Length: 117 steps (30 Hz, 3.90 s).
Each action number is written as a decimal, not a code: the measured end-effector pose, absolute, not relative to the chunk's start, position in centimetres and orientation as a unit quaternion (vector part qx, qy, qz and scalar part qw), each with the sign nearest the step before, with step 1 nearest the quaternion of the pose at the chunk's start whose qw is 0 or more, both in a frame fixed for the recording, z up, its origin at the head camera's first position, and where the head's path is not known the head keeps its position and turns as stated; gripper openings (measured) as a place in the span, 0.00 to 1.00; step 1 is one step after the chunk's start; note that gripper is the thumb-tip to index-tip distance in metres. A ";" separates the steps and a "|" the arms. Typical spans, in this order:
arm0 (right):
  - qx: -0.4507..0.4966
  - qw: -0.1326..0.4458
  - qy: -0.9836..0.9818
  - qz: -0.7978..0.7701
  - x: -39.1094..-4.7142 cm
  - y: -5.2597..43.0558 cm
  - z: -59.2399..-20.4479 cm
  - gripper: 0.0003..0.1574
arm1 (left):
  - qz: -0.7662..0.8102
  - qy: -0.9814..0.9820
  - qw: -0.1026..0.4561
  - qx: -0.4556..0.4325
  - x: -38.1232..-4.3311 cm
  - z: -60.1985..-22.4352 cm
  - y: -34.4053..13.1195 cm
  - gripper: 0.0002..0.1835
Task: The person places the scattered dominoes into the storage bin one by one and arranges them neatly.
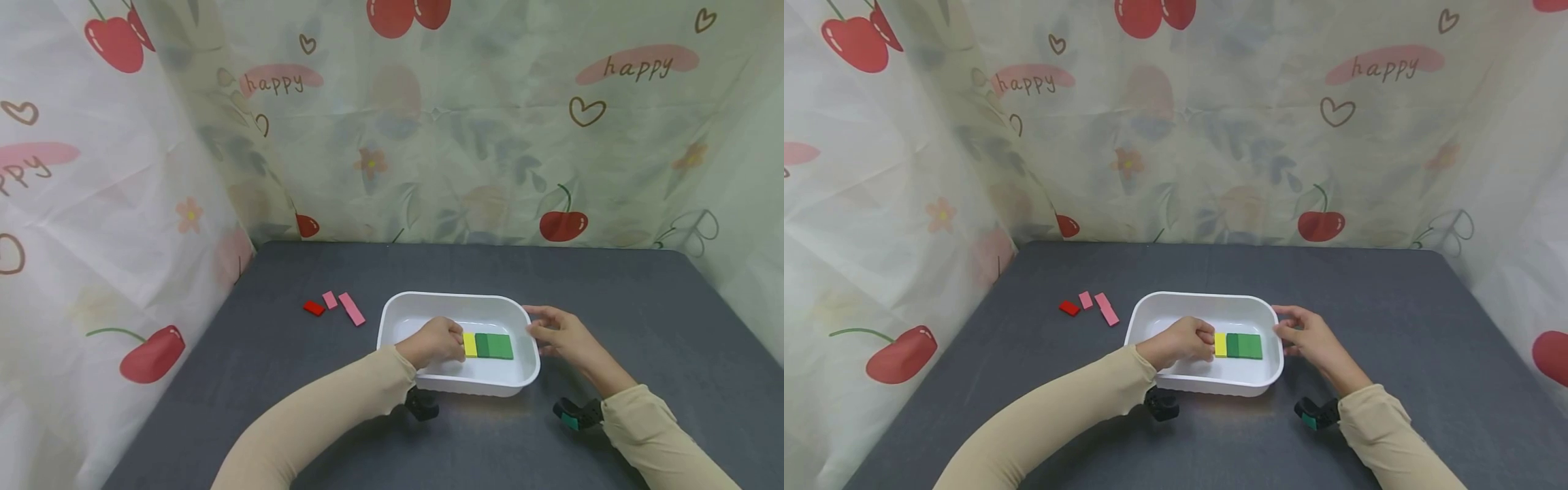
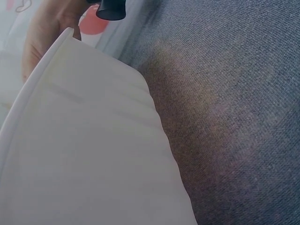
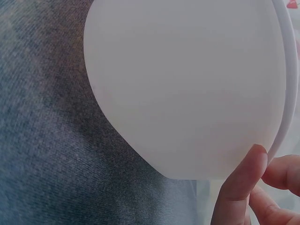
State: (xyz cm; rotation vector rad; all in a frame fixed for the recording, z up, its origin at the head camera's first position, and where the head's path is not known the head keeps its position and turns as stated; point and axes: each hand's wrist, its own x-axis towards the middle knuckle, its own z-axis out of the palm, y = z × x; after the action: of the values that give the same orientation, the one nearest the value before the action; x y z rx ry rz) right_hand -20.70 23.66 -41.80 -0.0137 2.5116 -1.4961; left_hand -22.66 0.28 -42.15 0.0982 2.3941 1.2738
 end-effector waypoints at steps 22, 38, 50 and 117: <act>-0.004 0.112 0.852 -0.511 -20.7 23.8 -41.7 0.34 | 0.481 0.849 0.212 0.052 -22.9 -41.4 -0.6 0.30; -0.006 0.104 0.857 -0.505 -20.7 23.7 -41.9 0.35 | 0.572 0.787 0.210 0.097 -22.3 -36.0 -5.8 0.24; -0.006 0.107 0.854 -0.509 -20.7 23.8 -41.9 0.35 | 0.635 0.763 0.105 0.054 -23.4 -33.5 -12.7 0.24; 0.006 0.100 0.856 -0.508 -20.8 23.7 -42.0 0.34 | 0.419 0.903 -0.010 -0.091 -25.6 -45.4 -17.1 0.27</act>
State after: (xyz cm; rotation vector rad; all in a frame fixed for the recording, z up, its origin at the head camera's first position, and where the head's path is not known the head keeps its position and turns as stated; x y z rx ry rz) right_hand -20.77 23.67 -42.01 0.0184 2.5288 -1.5011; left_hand -25.57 -17.06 -45.39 -0.2871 2.8566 1.3245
